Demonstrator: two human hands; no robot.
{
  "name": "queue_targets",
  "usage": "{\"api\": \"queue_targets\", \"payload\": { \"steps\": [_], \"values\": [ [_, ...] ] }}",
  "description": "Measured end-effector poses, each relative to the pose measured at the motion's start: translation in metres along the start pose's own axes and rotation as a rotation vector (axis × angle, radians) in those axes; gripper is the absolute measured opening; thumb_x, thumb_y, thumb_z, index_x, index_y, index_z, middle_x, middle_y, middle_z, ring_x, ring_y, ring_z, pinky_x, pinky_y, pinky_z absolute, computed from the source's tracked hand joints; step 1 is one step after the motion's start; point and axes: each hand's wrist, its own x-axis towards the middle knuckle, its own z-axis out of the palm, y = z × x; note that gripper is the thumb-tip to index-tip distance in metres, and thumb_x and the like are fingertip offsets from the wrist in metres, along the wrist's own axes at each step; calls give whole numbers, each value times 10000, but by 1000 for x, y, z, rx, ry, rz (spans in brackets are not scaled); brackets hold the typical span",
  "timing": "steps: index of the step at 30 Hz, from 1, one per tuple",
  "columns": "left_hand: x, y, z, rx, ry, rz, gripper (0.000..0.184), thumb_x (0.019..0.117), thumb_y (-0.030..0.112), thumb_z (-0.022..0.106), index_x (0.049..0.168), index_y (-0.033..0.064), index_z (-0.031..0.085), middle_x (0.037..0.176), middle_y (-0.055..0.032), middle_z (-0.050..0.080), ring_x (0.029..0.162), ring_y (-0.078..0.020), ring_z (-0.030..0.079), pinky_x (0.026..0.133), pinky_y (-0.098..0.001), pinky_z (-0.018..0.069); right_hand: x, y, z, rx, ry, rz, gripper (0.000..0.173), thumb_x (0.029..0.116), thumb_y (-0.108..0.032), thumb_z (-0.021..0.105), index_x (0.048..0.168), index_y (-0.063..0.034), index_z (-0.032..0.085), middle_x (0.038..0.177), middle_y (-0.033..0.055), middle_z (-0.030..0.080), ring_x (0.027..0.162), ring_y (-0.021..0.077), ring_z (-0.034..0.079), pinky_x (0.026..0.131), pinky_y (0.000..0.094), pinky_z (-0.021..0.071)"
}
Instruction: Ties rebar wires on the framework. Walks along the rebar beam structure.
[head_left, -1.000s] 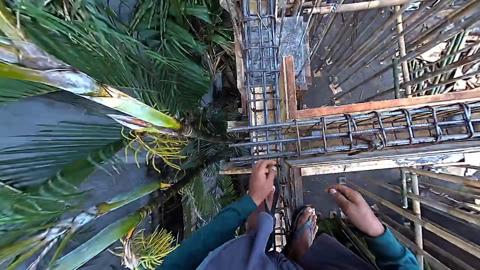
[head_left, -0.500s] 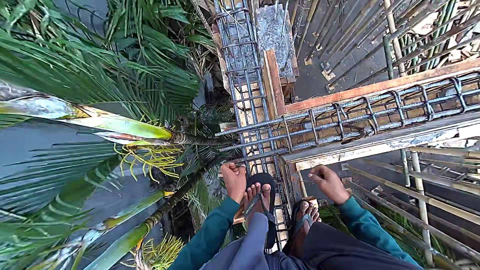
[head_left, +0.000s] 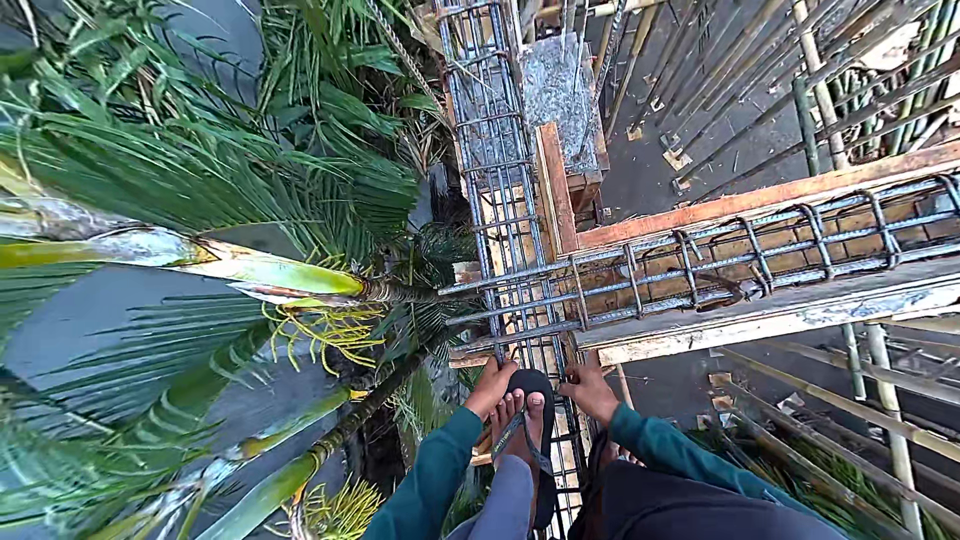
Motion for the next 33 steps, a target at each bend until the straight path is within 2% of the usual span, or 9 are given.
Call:
{"api": "queue_targets", "payload": {
  "steps": [3, 8, 11, 13, 15, 21, 23, 28, 33],
  "values": [
    [5, 2, 3, 35, 11, -14, 480, 1098, 303, 486, 1422, -52, 470, 1354, -262, 577, 1254, -313, 578, 1078, -477, 457, 3, -11, -2, -44, 10, -13, 435, 945, -291, 684, 1283, -18, 656, 1314, 220, 613, 1231, 353, 592, 1059, 558, 473],
    [6, -1, 5, 77, 96, -7, 453, 1134, 263, 381, 1406, -76, 510, 1389, -290, 558, 1302, -348, 544, 1119, -496, 410, 20, -26, 0, -21, -109, 22, 462, 1063, -396, 509, 1302, -14, 611, 1185, 206, 690, 1119, 344, 663, 993, 574, 499],
    [-11, 6, 21, 24, 159, -97, 491, 1133, 264, 395, 1501, -60, 402, 1473, -300, 488, 1366, -372, 492, 1140, -519, 387, 25, -35, -4, -153, -163, 53, 453, 1052, -341, 499, 1256, 42, 629, 1210, 251, 682, 1151, 387, 658, 1005, 604, 486],
    [-22, 3, 37, 35, 208, -117, 515, 1085, 255, 497, 1501, -28, 385, 1366, -277, 569, 1243, -361, 583, 1040, -524, 481, 11, -22, -9, -210, -131, 0, 455, 1056, -352, 507, 1285, 21, 634, 1229, 253, 682, 1179, 402, 651, 1031, 618, 481],
    [-5, 13, 40, 49, 258, -42, 566, 1044, 241, 580, 1494, -42, 386, 1329, -289, 586, 1222, -381, 598, 1036, -544, 486, 19, -29, -20, -241, -24, -72, 433, 1052, -355, 531, 1250, 5, 668, 1195, 258, 689, 1156, 416, 654, 1014, 636, 484],
    [-3, -6, 31, 45, 121, -132, 491, 1049, 305, 562, 1384, -39, 459, 1170, -244, 635, 1090, -351, 637, 967, -546, 502, 26, -28, -10, -352, -102, 39, 385, 1052, -333, 534, 1231, -20, 668, 1141, 223, 700, 1107, 367, 668, 992, 599, 496],
    [-6, -1, 26, 63, 79, -169, 522, 1052, 337, 556, 1414, -22, 443, 1193, -256, 644, 1100, -372, 654, 962, -565, 516, 32, -26, -12, -355, -118, 13, 397, 1047, -339, 544, 1217, -6, 677, 1114, 220, 708, 1076, 353, 682, 978, 588, 511],
    [-5, 3, 20, 101, 27, -203, 586, 1045, 395, 544, 1454, -4, 415, 1213, -244, 653, 1127, -370, 662, 970, -580, 522, 42, -19, -15, -211, -151, -31, 250, 1000, -217, 582, 1102, -15, 689, 925, 115, 685, 826, 203, 651, 783, 444, 543],
    [-6, 4, 13, 134, -35, -206, 656, 1050, 427, 518, 1530, 28, 317, 1258, -244, 648, 1156, -382, 662, 986, -599, 517, 39, -24, -18, -69, -204, -20, 179, 969, -164, 591, 1071, -41, 672, 800, 18, 624, 588, 91, 519, 528, 295, 448]
  ]
}}
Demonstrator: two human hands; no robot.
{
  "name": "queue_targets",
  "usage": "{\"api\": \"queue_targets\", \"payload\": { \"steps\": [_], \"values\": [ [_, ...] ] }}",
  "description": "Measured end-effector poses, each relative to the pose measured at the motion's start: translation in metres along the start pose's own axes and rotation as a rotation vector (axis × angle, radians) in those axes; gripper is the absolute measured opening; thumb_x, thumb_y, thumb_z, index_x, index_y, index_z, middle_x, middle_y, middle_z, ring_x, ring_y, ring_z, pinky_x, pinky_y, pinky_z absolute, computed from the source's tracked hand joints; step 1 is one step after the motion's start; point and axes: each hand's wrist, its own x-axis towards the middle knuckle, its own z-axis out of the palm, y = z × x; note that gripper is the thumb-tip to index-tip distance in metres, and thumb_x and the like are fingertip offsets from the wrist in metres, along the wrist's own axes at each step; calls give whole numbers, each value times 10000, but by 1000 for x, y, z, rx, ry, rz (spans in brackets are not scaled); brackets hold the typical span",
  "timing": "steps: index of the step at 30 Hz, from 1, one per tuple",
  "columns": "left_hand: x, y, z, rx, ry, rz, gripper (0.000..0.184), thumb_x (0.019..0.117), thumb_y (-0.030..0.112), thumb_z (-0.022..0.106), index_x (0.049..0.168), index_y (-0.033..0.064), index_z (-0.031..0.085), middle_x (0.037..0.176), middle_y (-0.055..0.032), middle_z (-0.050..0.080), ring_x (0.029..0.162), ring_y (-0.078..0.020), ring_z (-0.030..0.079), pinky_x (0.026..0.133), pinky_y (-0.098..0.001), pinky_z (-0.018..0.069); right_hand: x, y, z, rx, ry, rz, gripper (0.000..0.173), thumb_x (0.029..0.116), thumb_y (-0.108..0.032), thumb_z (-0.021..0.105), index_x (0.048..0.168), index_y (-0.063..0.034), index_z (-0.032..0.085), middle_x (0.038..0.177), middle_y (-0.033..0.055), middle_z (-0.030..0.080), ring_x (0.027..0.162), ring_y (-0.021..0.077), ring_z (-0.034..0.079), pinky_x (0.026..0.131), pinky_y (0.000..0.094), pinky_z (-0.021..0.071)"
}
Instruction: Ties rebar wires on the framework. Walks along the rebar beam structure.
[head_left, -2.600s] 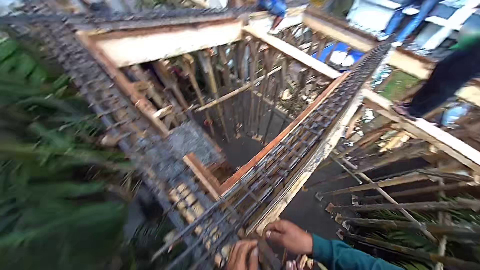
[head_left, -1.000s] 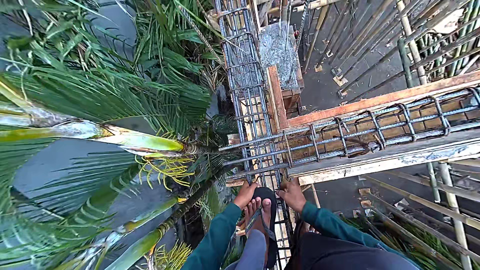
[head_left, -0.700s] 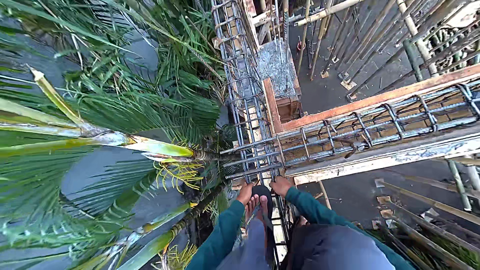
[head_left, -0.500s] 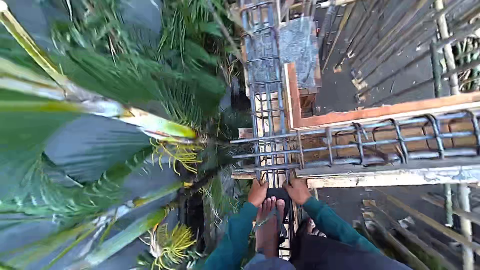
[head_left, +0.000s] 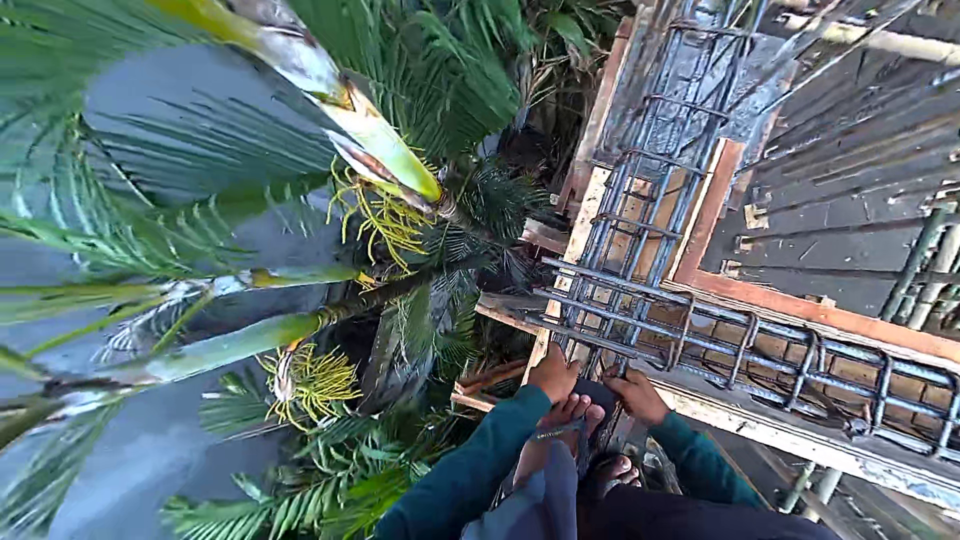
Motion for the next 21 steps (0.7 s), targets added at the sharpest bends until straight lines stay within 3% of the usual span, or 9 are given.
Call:
{"api": "queue_targets", "payload": {
  "steps": [4, 8, 14, 18, 21],
  "values": [
    [4, -3, 2, -1, 6, 31, 653, 1044, 412, 535, 1525, 26, 322, 1247, -248, 649, 1139, -390, 667, 973, -600, 522, -4, -5, 0, 80, 16, 42, 164, 955, -135, 613, 1087, -48, 659, 766, 8, 599, 515, 77, 455, 459, 264, 392],
    [6, -5, 4, -24, 21, 67, 629, 1041, 406, 538, 1499, 19, 346, 1223, -244, 648, 1122, -381, 667, 955, -593, 529, -9, -1, 1, 146, 24, 66, 176, 992, -166, 587, 1120, -58, 639, 699, 5, 547, 450, 73, 375, 407, 252, 328],
    [10, -8, 7, -30, 57, 125, 598, 1042, 400, 540, 1473, 14, 391, 1250, -237, 642, 1157, -376, 653, 985, -588, 515, -15, 3, 3, 231, 57, 89, 227, 1063, -240, 544, 1211, -72, 586, 633, -8, 474, 411, 62, 321, 384, 234, 301],
    [9, -11, 7, -57, 74, 156, 569, 1048, 362, 530, 1475, 12, 393, 1257, -237, 637, 1159, -368, 649, 994, -572, 512, -17, 4, 10, 196, 110, 79, 323, 1080, -282, 526, 1321, -68, 557, 704, 24, 521, 447, 77, 351, 410, 251, 313],
    [9, -12, 8, -68, 93, 182, 534, 1053, 345, 520, 1457, 7, 430, 1258, -242, 638, 1172, -363, 641, 1009, -566, 501, -15, 5, 11, 138, 123, 55, 337, 1078, -302, 530, 1316, -67, 570, 758, 43, 548, 482, 91, 374, 435, 272, 327]
  ]
}}
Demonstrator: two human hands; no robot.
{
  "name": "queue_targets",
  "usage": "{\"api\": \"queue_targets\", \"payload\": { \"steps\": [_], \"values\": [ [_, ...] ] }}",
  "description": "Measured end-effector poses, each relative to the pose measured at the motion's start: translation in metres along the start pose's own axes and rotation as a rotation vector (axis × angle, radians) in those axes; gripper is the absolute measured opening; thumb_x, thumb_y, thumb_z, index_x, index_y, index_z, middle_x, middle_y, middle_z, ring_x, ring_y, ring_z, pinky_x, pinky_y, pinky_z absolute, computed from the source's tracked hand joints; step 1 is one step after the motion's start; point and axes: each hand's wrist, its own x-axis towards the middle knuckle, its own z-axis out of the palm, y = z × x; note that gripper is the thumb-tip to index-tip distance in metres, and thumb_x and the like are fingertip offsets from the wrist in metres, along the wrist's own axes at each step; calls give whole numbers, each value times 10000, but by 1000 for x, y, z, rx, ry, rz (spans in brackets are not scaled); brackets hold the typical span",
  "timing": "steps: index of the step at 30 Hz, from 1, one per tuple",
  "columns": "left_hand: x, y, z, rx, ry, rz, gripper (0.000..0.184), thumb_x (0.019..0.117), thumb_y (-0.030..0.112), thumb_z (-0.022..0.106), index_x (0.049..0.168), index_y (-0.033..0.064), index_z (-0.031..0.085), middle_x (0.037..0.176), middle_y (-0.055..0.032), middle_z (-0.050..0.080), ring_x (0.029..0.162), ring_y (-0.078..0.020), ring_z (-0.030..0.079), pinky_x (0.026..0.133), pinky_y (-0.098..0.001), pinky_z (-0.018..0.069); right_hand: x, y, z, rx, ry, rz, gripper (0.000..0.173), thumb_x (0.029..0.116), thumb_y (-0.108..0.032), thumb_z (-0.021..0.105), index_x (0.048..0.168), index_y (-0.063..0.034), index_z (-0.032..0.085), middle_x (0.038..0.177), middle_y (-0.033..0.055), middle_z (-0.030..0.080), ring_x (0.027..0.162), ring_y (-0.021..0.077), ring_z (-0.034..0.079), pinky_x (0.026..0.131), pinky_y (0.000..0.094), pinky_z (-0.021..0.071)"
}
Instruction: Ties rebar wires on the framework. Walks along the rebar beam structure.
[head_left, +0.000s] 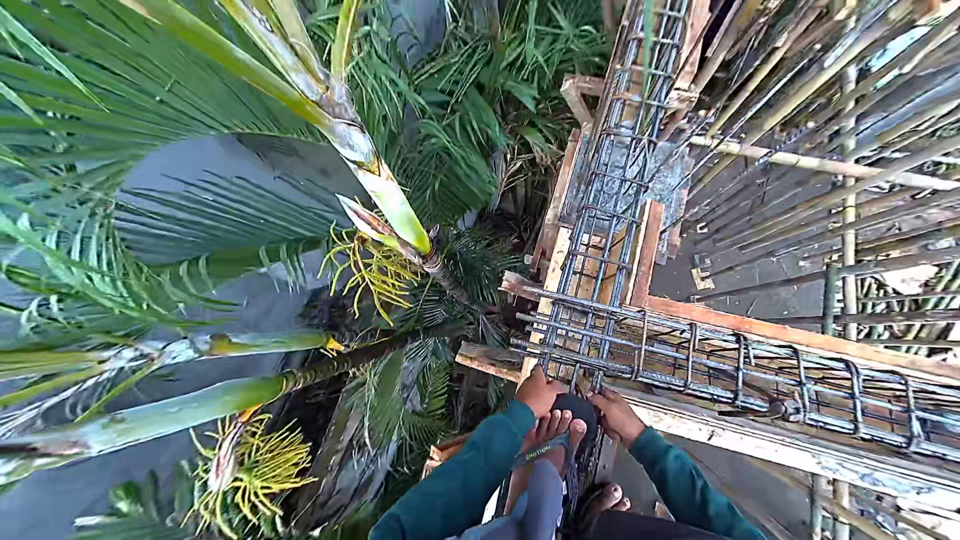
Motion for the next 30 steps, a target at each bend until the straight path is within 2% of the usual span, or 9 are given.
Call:
{"api": "queue_targets", "payload": {
  "steps": [2, 8, 11, 14, 18, 21, 26, 30],
  "values": [
    [1, -1, -1, 2, -3, 14, 510, 1061, 333, 510, 1442, 0, 446, 1264, -245, 636, 1188, -365, 635, 1021, -564, 493, 2, 1, 0, -41, 7, -19, 329, 1082, -314, 521, 1293, -69, 581, 788, 50, 561, 512, 99, 394, 462, 284, 343],
    [2, -4, -1, -9, 13, 32, 492, 1071, 328, 491, 1433, -4, 464, 1284, -246, 632, 1216, -362, 623, 1042, -553, 480, 2, -4, 5, -107, 40, 17, 403, 1088, -365, 511, 1364, -77, 569, 892, 91, 602, 604, 134, 455, 532, 321, 388],
    [4, -7, -5, -62, -5, 54, 462, 1085, 315, 487, 1411, -11, 510, 1315, -257, 619, 1255, -367, 597, 1076, -552, 449, 1, -10, 5, -110, 34, 38, 396, 1097, -382, 485, 1342, -83, 572, 865, 74, 605, 595, 129, 469, 523, 311, 392],
    [13, -23, -10, -163, -16, 143, 389, 1083, 277, 518, 1310, -26, 607, 1253, -248, 649, 1188, -350, 622, 1057, -533, 461, 0, -10, 7, -87, 38, 26, 356, 1105, -363, 471, 1257, -67, 598, 795, 35, 605, 531, 93, 428, 481, 275, 354],
    [15, -38, -16, -254, 36, 228, 377, 1020, 248, 637, 1273, -32, 627, 1163, -215, 684, 1086, -300, 665, 1006, -487, 514, 6, -7, 7, -80, 51, 3, 355, 1099, -344, 484, 1246, -45, 609, 868, 59, 659, 624, 127, 529, 568, 317, 434],
    [15, -39, -20, -280, 33, 217, 398, 991, 219, 672, 1291, -38, 620, 1188, -219, 684, 1113, -300, 663, 1020, -478, 514, 5, -9, 6, -85, 43, 21, 428, 1095, -357, 490, 1361, -33, 577, 986, 111, 698, 785, 192, 626, 726, 403, 516],
    [16, -36, -20, -253, 12, 199, 404, 996, 227, 660, 1290, -47, 620, 1182, -231, 683, 1111, -316, 660, 1020, -487, 509, 11, -3, 5, -98, 43, 20, 411, 1087, -363, 506, 1324, -43, 608, 950, 86, 706, 723, 154, 595, 673, 372, 487],
    [12, -35, -17, -212, -4, 169, 429, 1028, 284, 621, 1294, -53, 628, 1205, -251, 678, 1152, -342, 646, 1053, -517, 477, 14, -2, 4, -90, 37, 6, 396, 1090, -328, 504, 1308, -14, 608, 954, 96, 706, 742, 155, 608, 695, 377, 498]
  ]
}}
